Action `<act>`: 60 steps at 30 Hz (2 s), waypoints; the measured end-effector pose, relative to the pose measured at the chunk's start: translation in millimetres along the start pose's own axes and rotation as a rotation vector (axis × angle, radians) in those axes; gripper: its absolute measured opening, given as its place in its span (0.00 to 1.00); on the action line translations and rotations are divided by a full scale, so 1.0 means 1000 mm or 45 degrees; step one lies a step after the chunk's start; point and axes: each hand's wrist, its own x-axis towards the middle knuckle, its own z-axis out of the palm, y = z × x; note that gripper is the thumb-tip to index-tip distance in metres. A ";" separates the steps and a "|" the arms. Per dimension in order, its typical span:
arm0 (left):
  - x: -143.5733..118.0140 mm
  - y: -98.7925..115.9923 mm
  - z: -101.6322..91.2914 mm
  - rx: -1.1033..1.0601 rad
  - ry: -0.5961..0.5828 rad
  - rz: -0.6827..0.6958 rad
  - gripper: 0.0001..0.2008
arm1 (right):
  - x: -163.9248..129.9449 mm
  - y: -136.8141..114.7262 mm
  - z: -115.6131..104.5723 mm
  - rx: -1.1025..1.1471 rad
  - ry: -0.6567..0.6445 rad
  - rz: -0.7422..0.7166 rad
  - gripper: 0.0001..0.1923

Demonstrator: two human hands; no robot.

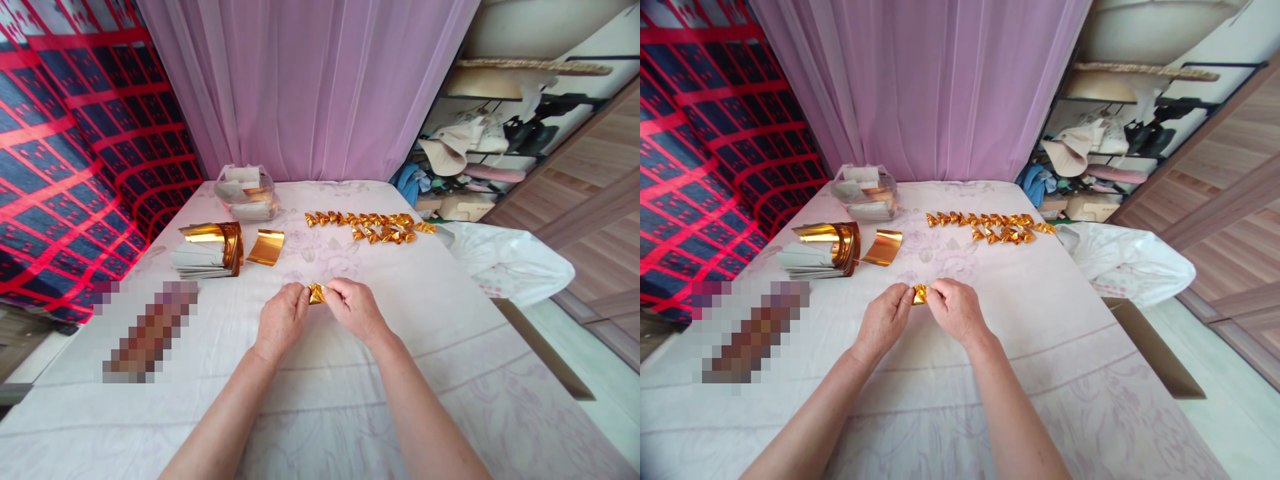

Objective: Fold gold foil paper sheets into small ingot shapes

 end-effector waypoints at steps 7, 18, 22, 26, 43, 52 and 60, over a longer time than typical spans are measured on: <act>0.001 -0.002 -0.002 -0.035 0.001 -0.031 0.15 | 0.000 0.001 0.001 -0.021 0.025 0.034 0.14; -0.001 0.002 -0.001 0.095 -0.002 -0.025 0.14 | 0.001 0.002 0.006 -0.001 0.056 -0.037 0.15; 0.000 0.000 0.001 0.062 0.044 -0.006 0.13 | 0.000 0.003 0.004 0.046 0.027 -0.059 0.15; 0.001 -0.004 0.004 -0.081 0.094 0.022 0.16 | 0.000 0.003 0.001 0.059 -0.025 -0.028 0.15; 0.001 -0.006 0.002 -0.161 0.159 0.062 0.16 | -0.001 0.003 0.002 -0.096 0.025 -0.071 0.14; -0.001 -0.003 0.004 0.074 0.200 0.093 0.14 | -0.001 0.001 0.007 -0.357 0.081 -0.044 0.13; -0.001 -0.007 0.006 0.152 0.161 0.032 0.13 | -0.002 -0.002 0.004 -0.326 0.002 -0.028 0.13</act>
